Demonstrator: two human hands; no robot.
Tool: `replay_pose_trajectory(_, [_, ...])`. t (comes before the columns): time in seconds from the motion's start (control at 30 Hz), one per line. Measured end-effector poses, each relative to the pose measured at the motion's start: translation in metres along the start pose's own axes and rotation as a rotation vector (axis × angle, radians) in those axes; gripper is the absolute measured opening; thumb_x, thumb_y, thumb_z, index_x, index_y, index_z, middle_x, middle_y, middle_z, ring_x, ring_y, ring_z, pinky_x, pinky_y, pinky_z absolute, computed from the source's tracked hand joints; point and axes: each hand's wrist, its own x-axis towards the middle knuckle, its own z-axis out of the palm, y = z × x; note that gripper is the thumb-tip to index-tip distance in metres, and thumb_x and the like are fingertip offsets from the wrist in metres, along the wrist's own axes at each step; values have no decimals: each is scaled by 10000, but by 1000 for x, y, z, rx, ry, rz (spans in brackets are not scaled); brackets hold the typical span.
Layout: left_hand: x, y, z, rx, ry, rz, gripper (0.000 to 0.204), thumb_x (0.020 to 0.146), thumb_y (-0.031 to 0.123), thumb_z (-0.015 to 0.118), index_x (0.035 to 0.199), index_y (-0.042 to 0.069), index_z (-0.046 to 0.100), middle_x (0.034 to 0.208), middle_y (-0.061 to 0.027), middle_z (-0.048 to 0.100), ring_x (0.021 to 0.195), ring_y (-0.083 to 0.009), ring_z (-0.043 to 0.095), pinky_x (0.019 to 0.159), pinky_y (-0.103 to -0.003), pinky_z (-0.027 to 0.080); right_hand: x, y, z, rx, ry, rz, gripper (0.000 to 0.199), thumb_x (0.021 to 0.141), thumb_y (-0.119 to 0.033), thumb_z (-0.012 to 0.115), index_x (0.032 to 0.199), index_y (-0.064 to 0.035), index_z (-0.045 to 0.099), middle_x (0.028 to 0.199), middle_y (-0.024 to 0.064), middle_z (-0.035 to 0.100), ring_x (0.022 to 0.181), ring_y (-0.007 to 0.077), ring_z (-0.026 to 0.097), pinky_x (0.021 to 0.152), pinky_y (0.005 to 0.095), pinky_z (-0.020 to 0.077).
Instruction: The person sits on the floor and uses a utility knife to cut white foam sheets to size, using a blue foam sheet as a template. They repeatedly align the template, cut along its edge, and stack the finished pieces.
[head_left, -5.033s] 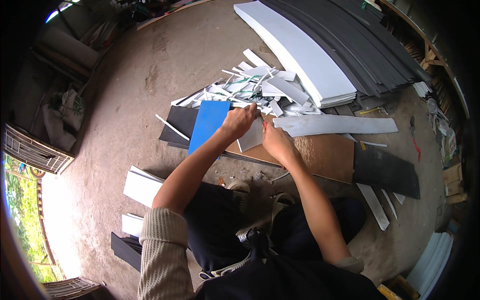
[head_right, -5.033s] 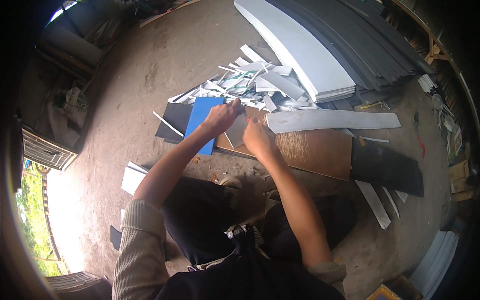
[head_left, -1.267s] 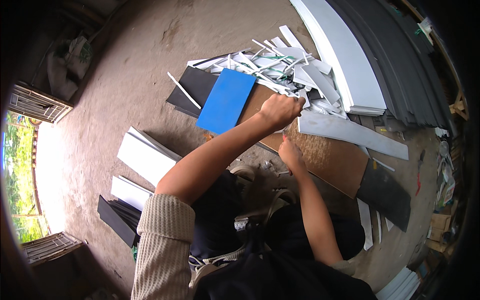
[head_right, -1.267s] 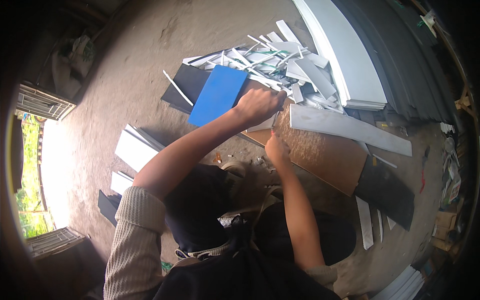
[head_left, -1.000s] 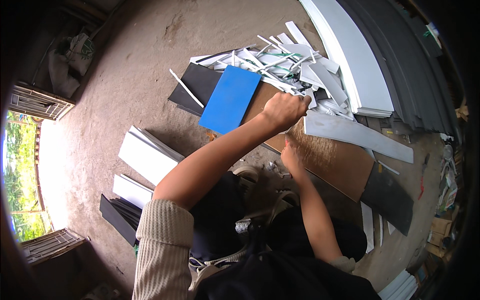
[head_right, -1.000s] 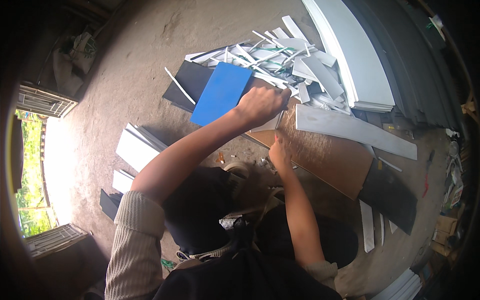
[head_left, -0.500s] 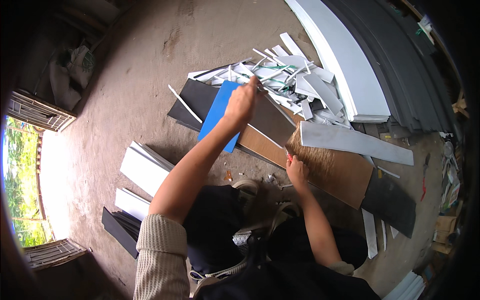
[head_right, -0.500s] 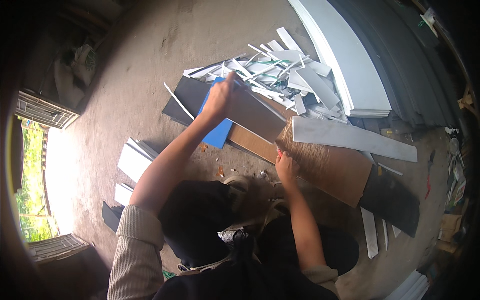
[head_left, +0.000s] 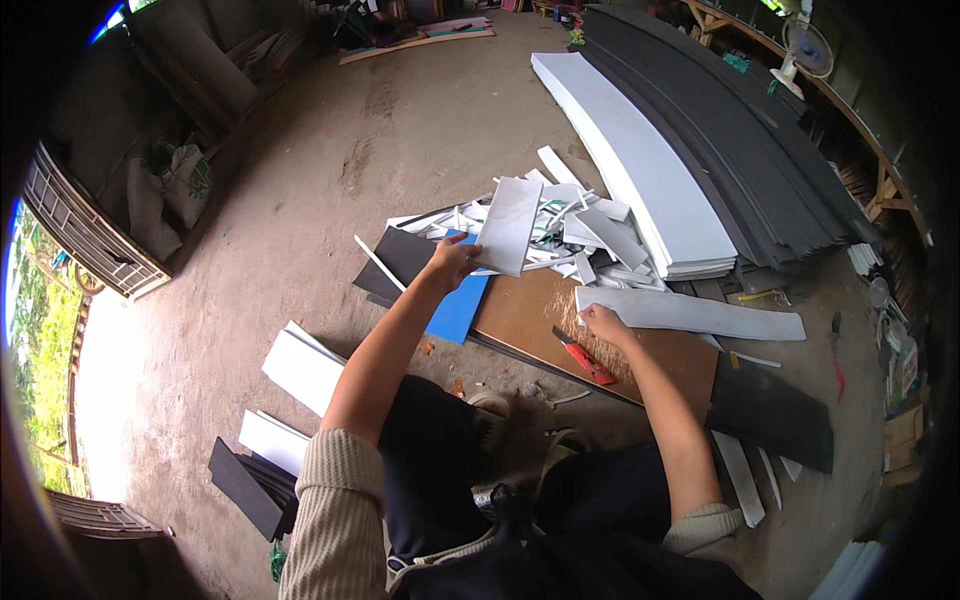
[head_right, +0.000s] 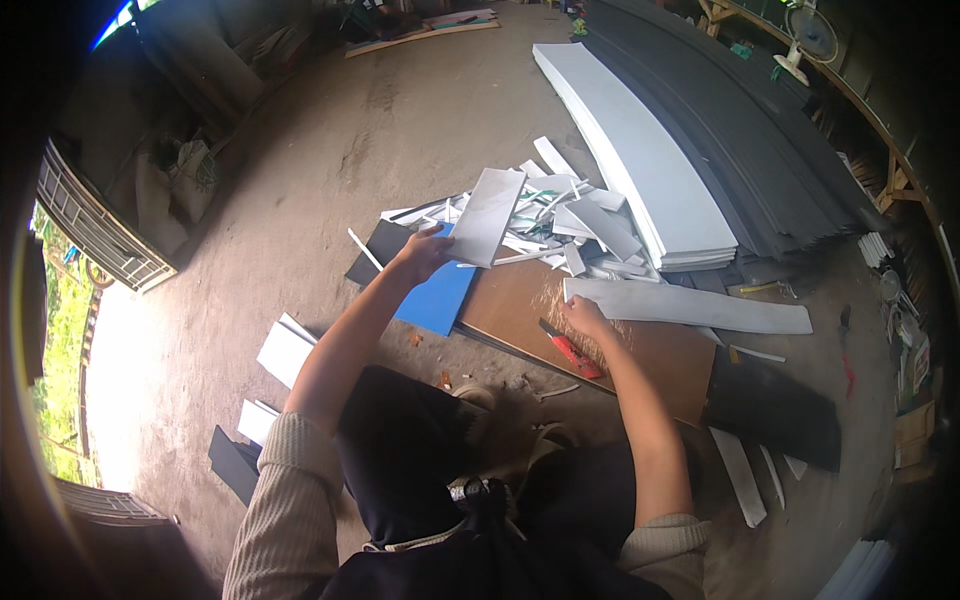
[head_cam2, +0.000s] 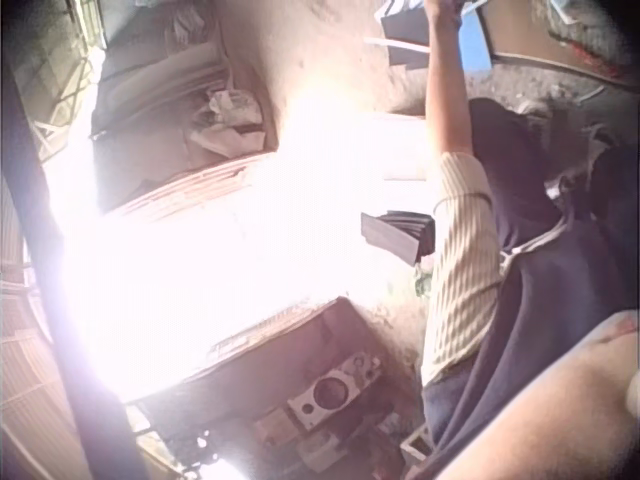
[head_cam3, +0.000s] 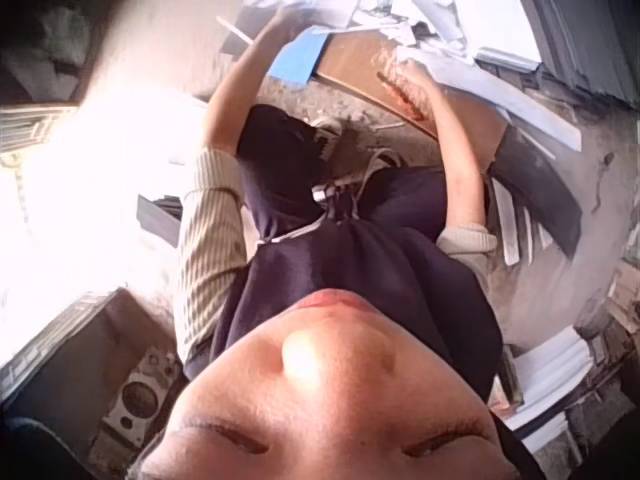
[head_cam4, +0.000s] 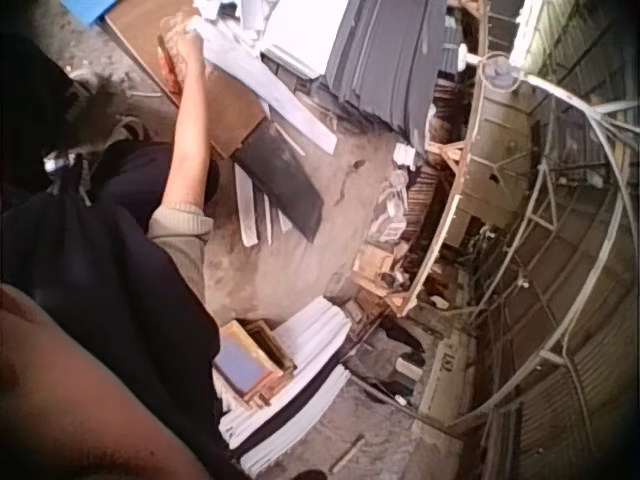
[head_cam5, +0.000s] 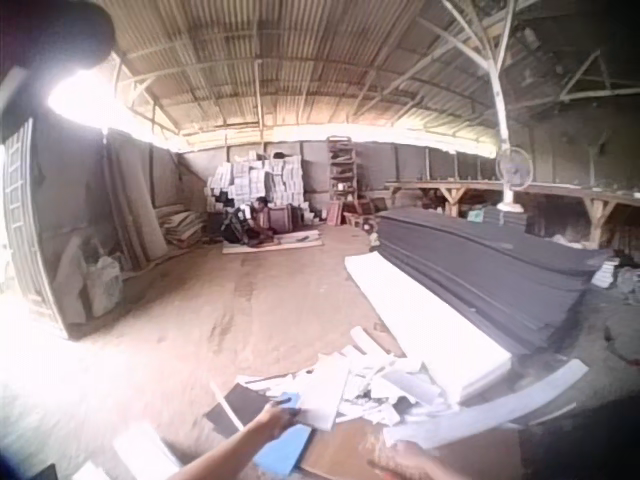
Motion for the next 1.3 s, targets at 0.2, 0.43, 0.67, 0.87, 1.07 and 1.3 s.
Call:
replay_pose_trajectory(0.2, [-25, -17, 41, 31, -137, 148, 774, 683, -127, 604, 1301, 99, 196, 1288, -203, 322, 944, -204, 538, 645, -237, 486, -70, -126, -53, 879, -152, -52, 479, 874, -427, 437, 1097, -3, 414, 1003, 130, 519, 771, 194, 605, 665, 300, 508])
replay_pose_trajectory(0.43, [-39, -35, 98, 117, -212, 334, 991, 689, -86, 639, 1353, 191, -42, 1295, -242, 270, 1043, -274, 496, 787, -341, 489, -78, -134, -78, 838, 35, -104, 197, 861, -195, 516, 949, -29, 454, 914, 70, 560, 724, 152, 614, 599, 255, 465])
replay_pose_trajectory(0.67, [-33, -31, 45, 284, -87, 442, 882, 743, -17, 624, 1363, 95, 7, 1258, -198, 360, 915, -198, 546, 780, -297, 462, -13, -138, -39, 943, -51, -145, 298, 825, -123, 538, 1059, 28, 431, 945, 107, 558, 710, 150, 612, 541, 226, 466])
replay_pose_trajectory(0.87, [-54, -83, -78, 230, 227, 475, 594, 807, 88, 597, 1307, 22, 283, 1091, -107, 529, 862, -119, 529, 759, -259, 443, 43, -197, 60, 898, -423, -202, 232, 837, -64, 523, 1040, 8, 439, 910, 97, 563, 777, 157, 581, 649, 261, 492])
replay_pose_trajectory(1.07, [-147, -103, -134, 56, 726, 574, 751, 810, 51, 575, 1371, 116, 79, 1086, -139, 479, 925, -174, 529, 793, -283, 453, 43, -283, 163, 909, -902, -193, 269, 829, -43, 532, 1068, 13, 423, 955, 119, 541, 824, 163, 564, 731, 289, 511])
replay_pose_trajectory(1.3, [-279, -153, -206, -103, 1118, 628, 607, 836, 43, 519, 1341, 51, 183, 1177, -125, 445, 1020, -178, 504, 818, -296, 477, -44, -372, 300, 716, -1254, -239, 294, 819, 12, 509, 1081, 98, 408, 980, 146, 518, 859, 198, 576, 750, 280, 533])
